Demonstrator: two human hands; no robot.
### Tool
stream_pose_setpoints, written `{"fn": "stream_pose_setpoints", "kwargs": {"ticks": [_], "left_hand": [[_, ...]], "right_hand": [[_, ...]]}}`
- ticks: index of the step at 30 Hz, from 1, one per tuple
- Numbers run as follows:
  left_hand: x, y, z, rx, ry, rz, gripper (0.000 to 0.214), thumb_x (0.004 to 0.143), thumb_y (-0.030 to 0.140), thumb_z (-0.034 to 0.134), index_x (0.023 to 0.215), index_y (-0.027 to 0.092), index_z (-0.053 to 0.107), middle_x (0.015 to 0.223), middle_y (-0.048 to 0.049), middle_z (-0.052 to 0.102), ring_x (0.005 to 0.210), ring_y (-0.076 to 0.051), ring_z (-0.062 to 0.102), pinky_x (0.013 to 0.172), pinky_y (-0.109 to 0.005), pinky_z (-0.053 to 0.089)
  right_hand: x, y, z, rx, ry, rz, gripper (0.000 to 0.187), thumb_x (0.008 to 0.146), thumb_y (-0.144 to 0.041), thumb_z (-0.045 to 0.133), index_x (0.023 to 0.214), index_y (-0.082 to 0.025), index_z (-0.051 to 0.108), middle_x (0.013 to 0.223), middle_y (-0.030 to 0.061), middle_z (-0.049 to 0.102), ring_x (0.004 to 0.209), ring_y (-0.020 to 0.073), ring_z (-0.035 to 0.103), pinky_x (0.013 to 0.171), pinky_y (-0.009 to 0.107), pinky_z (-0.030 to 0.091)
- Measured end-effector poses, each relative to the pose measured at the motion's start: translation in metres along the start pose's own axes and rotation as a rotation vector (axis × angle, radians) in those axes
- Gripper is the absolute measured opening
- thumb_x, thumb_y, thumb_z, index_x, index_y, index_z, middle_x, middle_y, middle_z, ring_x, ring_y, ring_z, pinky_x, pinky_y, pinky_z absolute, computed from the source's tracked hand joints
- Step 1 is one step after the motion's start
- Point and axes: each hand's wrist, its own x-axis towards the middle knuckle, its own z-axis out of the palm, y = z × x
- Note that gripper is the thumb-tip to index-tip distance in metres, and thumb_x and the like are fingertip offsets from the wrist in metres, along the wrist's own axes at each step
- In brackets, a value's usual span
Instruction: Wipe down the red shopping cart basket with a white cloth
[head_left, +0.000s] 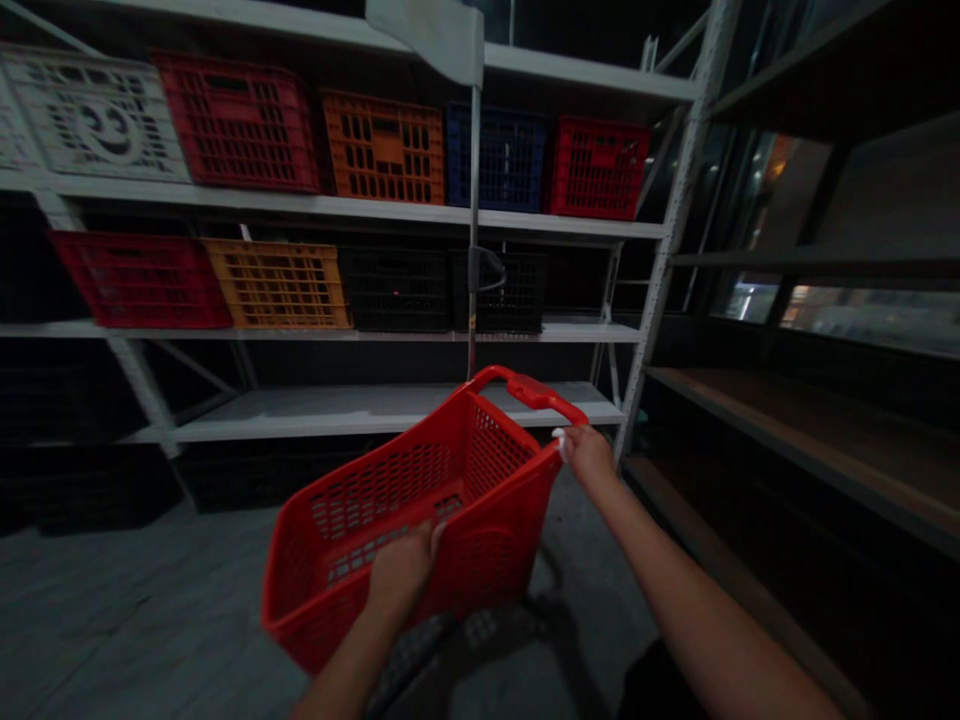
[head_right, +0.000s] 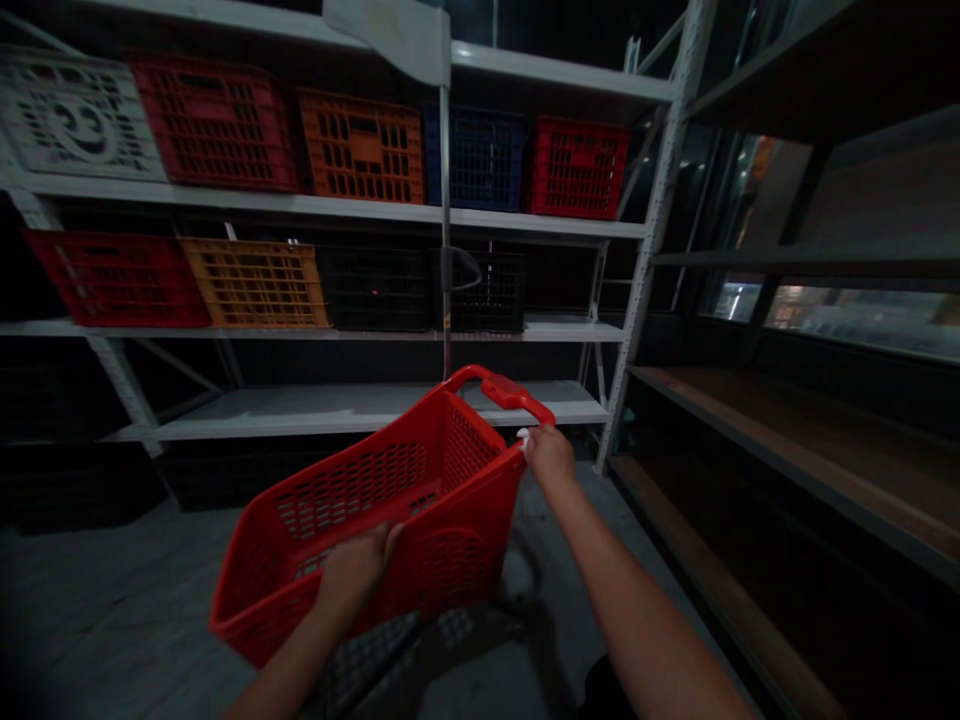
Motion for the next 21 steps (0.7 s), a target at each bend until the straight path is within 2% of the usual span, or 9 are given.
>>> {"fn": "stream_pose_setpoints", "kwargs": {"ticks": [2,4,8,10,12,15,18,21], "left_hand": [[0.0,0.001,0.001,0.016,-0.004,0.011,0.054,0.087,0.046,0.01,0.097,0.018,0.055,0.08,-0.0109,0.067,0.071,-0.02,0.063,0.063,-0.031,0.045],[0.0,0.001,0.001,0.031,0.003,0.024,0.054,0.087,0.046,0.009,0.095,0.019,0.055,0.08,-0.0105,0.067,0.071,-0.021,0.063,0.063,-0.031,0.045],[-0.001,-0.005,0.002,0.058,0.023,0.053,0.055,0.087,0.046,0.008,0.096,0.02,0.056,0.08,-0.0095,0.068,0.072,-0.022,0.064,0.061,-0.031,0.045],[-0.002,-0.011,0.002,0.07,0.011,0.045,0.055,0.087,0.046,0.01,0.1,0.021,0.056,0.082,-0.0091,0.068,0.073,-0.022,0.064,0.062,-0.031,0.045],[-0.002,-0.018,0.001,0.079,-0.014,0.025,0.055,0.086,0.047,0.011,0.105,0.022,0.056,0.084,-0.0093,0.068,0.075,-0.023,0.064,0.063,-0.031,0.045],[-0.003,-0.03,0.0,0.047,-0.041,0.023,0.054,0.086,0.048,0.012,0.109,0.024,0.054,0.087,-0.0081,0.068,0.078,-0.021,0.063,0.066,-0.03,0.044],[-0.007,-0.039,-0.001,0.008,-0.045,0.033,0.052,0.086,0.049,0.014,0.107,0.026,0.055,0.09,-0.0056,0.068,0.081,-0.018,0.062,0.069,-0.027,0.043],[-0.011,-0.033,-0.009,-0.008,-0.024,0.011,0.053,0.085,0.051,0.015,0.098,0.024,0.059,0.089,-0.0054,0.067,0.08,-0.018,0.062,0.068,-0.027,0.042]], "right_hand": [[-0.002,0.005,-0.002,0.007,0.064,0.014,0.025,0.08,-0.02,0.044,0.089,-0.018,0.067,0.089,0.0066,0.058,0.074,0.0153,0.053,0.068,0.023,0.038],[-0.016,-0.007,0.007,0.044,0.075,-0.039,0.025,0.081,-0.019,0.042,0.088,-0.018,0.066,0.088,0.0053,0.055,0.073,0.0139,0.051,0.068,0.022,0.038],[-0.055,-0.044,0.029,0.179,0.0,-0.258,0.028,0.084,-0.016,0.037,0.092,-0.018,0.063,0.085,0.0046,0.054,0.075,0.0131,0.049,0.071,0.021,0.039],[-0.065,-0.049,0.031,0.211,-0.03,-0.358,0.029,0.084,-0.014,0.036,0.097,-0.019,0.062,0.087,0.0047,0.054,0.077,0.0131,0.049,0.072,0.021,0.039],[-0.064,-0.038,0.024,0.198,-0.029,-0.387,0.03,0.083,-0.014,0.036,0.101,-0.02,0.06,0.088,0.0048,0.053,0.078,0.0135,0.049,0.072,0.021,0.04],[-0.047,0.001,0.002,0.173,0.062,-0.306,0.031,0.08,-0.013,0.039,0.101,-0.019,0.061,0.09,0.0057,0.051,0.08,0.0148,0.049,0.073,0.023,0.041],[-0.026,0.044,-0.024,0.196,0.224,-0.14,0.028,0.079,-0.015,0.041,0.094,-0.016,0.064,0.086,0.0062,0.05,0.077,0.0158,0.049,0.071,0.026,0.043],[-0.018,0.063,-0.043,0.265,0.431,-0.023,0.026,0.08,-0.02,0.043,0.093,-0.014,0.065,0.084,0.0067,0.05,0.078,0.0167,0.05,0.073,0.029,0.044]]}}
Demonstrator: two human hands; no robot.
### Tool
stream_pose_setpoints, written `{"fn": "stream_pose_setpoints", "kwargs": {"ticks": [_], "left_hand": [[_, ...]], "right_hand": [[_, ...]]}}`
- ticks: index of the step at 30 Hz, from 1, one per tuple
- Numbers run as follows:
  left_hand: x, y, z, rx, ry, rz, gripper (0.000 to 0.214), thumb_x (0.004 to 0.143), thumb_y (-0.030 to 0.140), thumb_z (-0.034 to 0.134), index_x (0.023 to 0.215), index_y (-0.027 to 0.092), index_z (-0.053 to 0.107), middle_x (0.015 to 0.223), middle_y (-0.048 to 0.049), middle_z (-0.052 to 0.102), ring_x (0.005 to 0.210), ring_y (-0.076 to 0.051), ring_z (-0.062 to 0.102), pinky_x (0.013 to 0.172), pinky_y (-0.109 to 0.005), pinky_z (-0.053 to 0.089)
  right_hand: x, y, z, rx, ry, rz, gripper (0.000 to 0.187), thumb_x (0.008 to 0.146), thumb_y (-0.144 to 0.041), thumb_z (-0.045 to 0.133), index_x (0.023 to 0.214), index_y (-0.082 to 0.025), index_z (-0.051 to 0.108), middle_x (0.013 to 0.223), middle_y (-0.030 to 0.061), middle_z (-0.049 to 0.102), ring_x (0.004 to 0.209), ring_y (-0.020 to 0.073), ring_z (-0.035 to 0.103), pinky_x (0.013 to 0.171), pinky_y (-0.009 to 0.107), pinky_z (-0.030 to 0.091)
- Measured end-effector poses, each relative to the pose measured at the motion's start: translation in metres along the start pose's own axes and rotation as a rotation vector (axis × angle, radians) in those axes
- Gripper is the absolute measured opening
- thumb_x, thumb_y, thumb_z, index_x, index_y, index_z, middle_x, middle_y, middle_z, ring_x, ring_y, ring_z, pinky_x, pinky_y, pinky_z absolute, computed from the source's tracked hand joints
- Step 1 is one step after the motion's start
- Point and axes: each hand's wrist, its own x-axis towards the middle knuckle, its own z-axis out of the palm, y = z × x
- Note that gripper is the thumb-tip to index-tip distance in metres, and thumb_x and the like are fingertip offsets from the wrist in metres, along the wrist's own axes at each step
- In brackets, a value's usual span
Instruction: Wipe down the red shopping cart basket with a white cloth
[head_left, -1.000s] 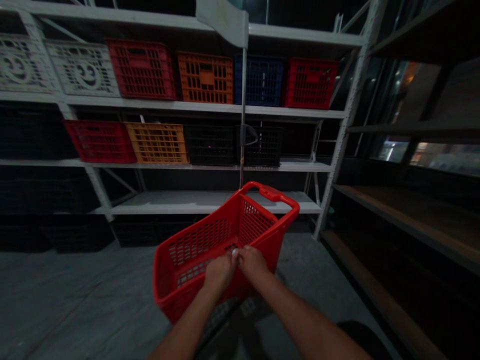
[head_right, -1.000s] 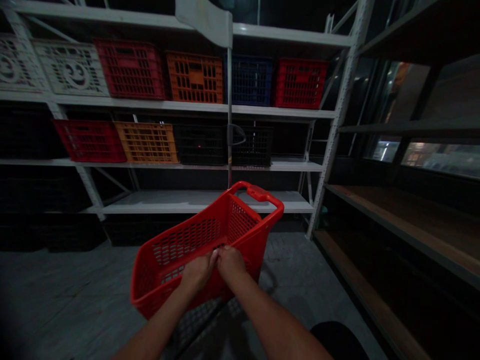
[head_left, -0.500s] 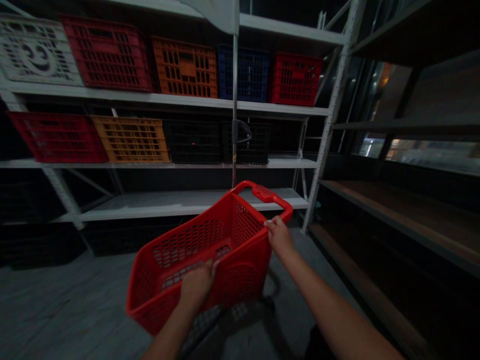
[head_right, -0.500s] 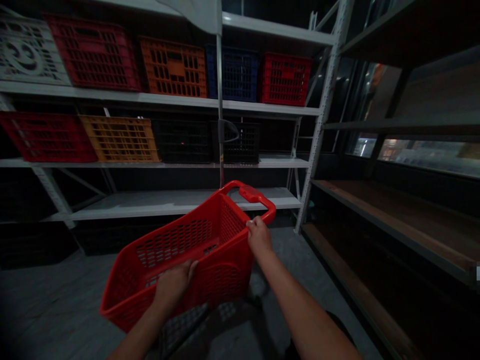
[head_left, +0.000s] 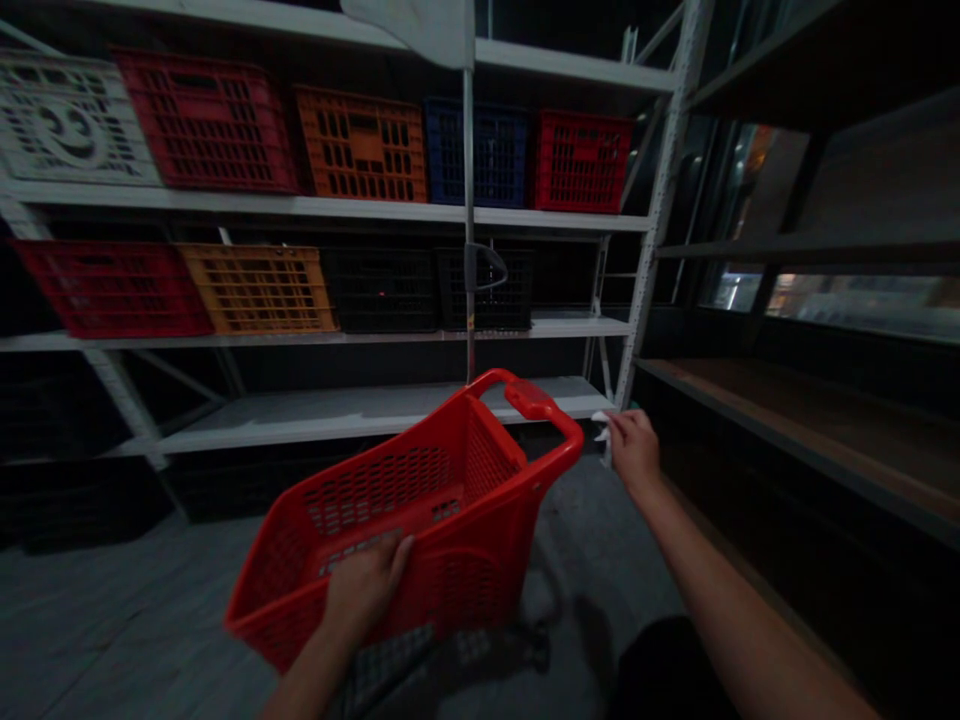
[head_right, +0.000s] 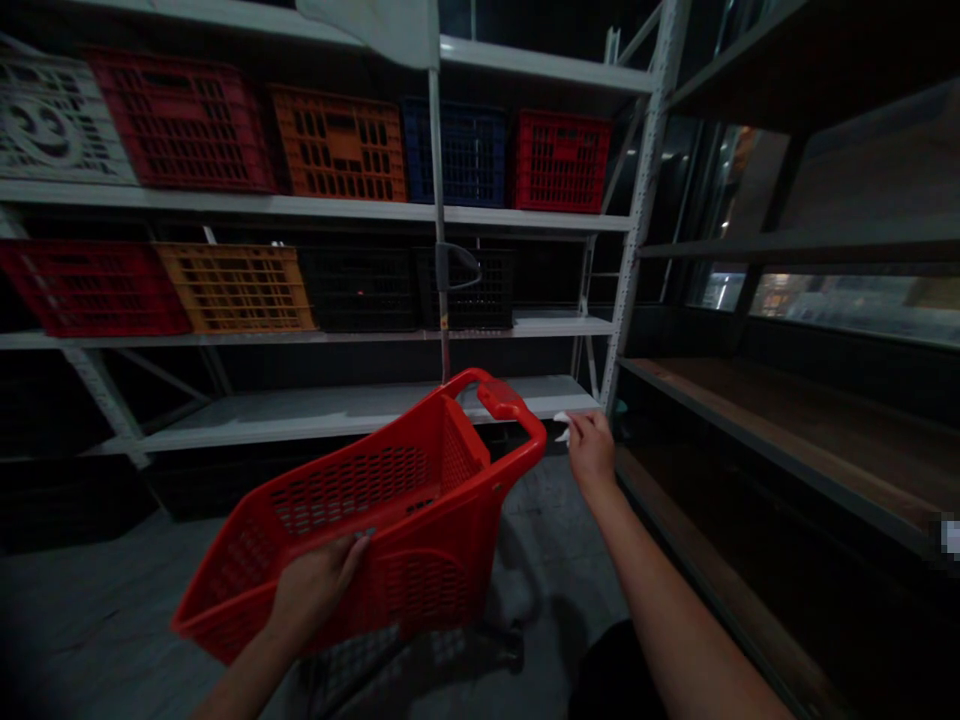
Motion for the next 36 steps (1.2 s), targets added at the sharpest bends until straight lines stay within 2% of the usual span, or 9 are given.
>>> {"fn": "stream_pose_setpoints", "kwargs": {"ticks": [5,10,15,21,23,27,30,33,36], "left_hand": [[0.013,0.061,-0.02,-0.103,0.162,0.171,0.052,0.085,0.051,0.018,0.103,0.019,0.055,0.105,-0.0078,0.061,0.096,-0.017,0.055,0.083,-0.026,0.038],[0.04,0.112,-0.026,-0.104,0.011,0.142,0.066,0.084,0.055,0.006,0.096,0.018,0.06,0.082,-0.0109,0.066,0.078,-0.021,0.062,0.069,-0.031,0.043],[0.047,0.109,-0.021,-0.08,0.001,0.129,0.069,0.083,0.056,0.005,0.092,0.019,0.062,0.081,-0.0118,0.067,0.078,-0.021,0.062,0.068,-0.03,0.043],[0.045,0.11,-0.02,-0.057,-0.008,0.105,0.067,0.083,0.055,0.005,0.087,0.02,0.062,0.081,-0.0101,0.067,0.078,-0.02,0.062,0.069,-0.031,0.043],[0.044,0.112,-0.021,-0.054,-0.007,0.098,0.067,0.083,0.055,0.005,0.086,0.02,0.062,0.082,-0.0101,0.067,0.078,-0.021,0.062,0.068,-0.03,0.043],[0.04,0.111,-0.024,-0.048,-0.003,0.083,0.067,0.083,0.055,0.006,0.085,0.019,0.062,0.08,-0.0103,0.067,0.077,-0.021,0.063,0.066,-0.029,0.043],[0.038,0.11,-0.024,-0.041,0.006,0.088,0.066,0.081,0.06,0.01,0.085,0.02,0.062,0.078,-0.01,0.067,0.076,-0.023,0.063,0.064,-0.03,0.043],[0.036,0.109,-0.022,-0.04,0.036,0.11,0.068,0.077,0.065,0.012,0.084,0.021,0.063,0.075,-0.0096,0.067,0.073,-0.025,0.063,0.061,-0.031,0.043],[0.032,0.108,-0.021,-0.049,0.062,0.107,0.069,0.077,0.066,0.011,0.081,0.02,0.063,0.072,-0.0096,0.067,0.071,-0.024,0.063,0.061,-0.031,0.043]], "right_hand": [[-0.03,-0.034,0.011,0.17,0.067,0.002,0.029,0.084,-0.025,0.041,0.1,-0.017,0.063,0.09,0.0078,0.05,0.085,0.0177,0.051,0.077,0.032,0.044],[-0.095,-0.08,0.051,0.332,0.079,0.053,0.029,0.085,-0.02,0.039,0.104,-0.019,0.061,0.093,0.0083,0.05,0.091,0.0177,0.05,0.083,0.033,0.042],[-0.115,-0.083,0.066,0.429,-0.051,0.012,0.025,0.083,-0.018,0.041,0.093,-0.021,0.063,0.085,0.0058,0.055,0.083,0.0153,0.054,0.079,0.03,0.044],[-0.088,-0.063,0.053,0.393,0.295,0.168,0.016,0.079,-0.018,0.046,0.085,-0.017,0.061,0.084,0.0052,0.054,0.083,0.0168,0.052,0.077,0.032,0.043],[-0.092,-0.069,0.056,0.415,0.319,0.206,0.015,0.079,-0.018,0.046,0.085,-0.017,0.06,0.084,0.0048,0.053,0.083,0.0166,0.052,0.077,0.032,0.043],[-0.11,-0.086,0.065,0.473,0.188,0.165,0.016,0.079,-0.017,0.046,0.083,-0.018,0.061,0.082,0.0039,0.054,0.081,0.0161,0.052,0.076,0.032,0.043],[-0.106,-0.085,0.057,0.468,0.249,0.195,0.016,0.079,-0.019,0.046,0.084,-0.018,0.062,0.083,0.0046,0.055,0.083,0.0165,0.053,0.076,0.031,0.043],[-0.077,-0.068,0.036,0.424,0.244,0.202,0.017,0.079,-0.022,0.049,0.085,-0.017,0.064,0.085,0.0053,0.056,0.082,0.0166,0.054,0.075,0.029,0.043],[-0.031,-0.047,0.016,0.313,-0.026,0.12,0.017,0.077,-0.022,0.052,0.082,-0.018,0.067,0.083,0.0052,0.058,0.077,0.0162,0.055,0.069,0.026,0.043]]}}
